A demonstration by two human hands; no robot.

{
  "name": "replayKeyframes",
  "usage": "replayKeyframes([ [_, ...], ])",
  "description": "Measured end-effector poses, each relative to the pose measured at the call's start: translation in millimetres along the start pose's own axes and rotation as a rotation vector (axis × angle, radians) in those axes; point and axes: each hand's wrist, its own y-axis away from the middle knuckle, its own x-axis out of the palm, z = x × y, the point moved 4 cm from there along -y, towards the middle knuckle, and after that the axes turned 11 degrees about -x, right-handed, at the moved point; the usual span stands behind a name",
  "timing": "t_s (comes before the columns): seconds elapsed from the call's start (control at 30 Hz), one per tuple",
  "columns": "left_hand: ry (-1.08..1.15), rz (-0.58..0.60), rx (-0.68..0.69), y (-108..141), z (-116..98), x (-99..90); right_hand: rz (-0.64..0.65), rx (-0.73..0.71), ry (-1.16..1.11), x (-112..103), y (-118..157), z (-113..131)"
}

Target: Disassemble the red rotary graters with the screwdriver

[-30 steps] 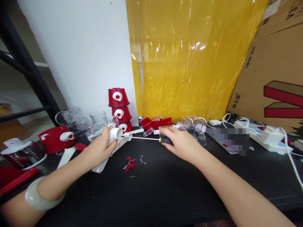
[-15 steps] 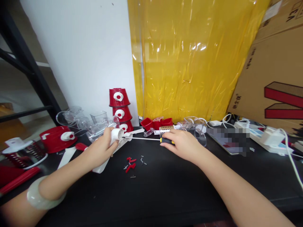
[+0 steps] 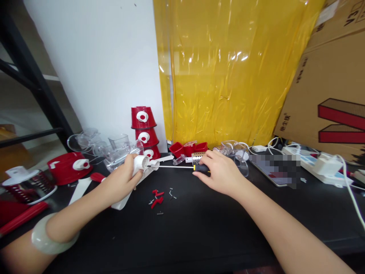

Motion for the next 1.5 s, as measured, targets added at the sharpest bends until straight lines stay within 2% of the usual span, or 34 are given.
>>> replayKeyframes([
  [0.2,-0.014,0.011,0.000,0.4,-1.0,-0.6,0.090,0.032,-0.039,2.6,0.3,-0.1],
  [0.43,-0.014,0.005,-0.026,0.2,0.1,-0.2,0.055,-0.003,-0.034,3.8,0.8,-0.8],
  [0.67,0.014,0.015,0.005,0.5,1.6,1.6,0.014,-0.068,-0.060,-3.3,-0.2,0.2],
  [0.93,0.009,0.019,0.011,0.5,2.3,2.3,0.026,-0.053,-0.011,-2.6,-0.9,-0.3],
  [1.5,0.002,0.013,0.007,0.5,1.1,1.7,-0.078,-0.071,0.106,-2.6,0.5,-2.1],
])
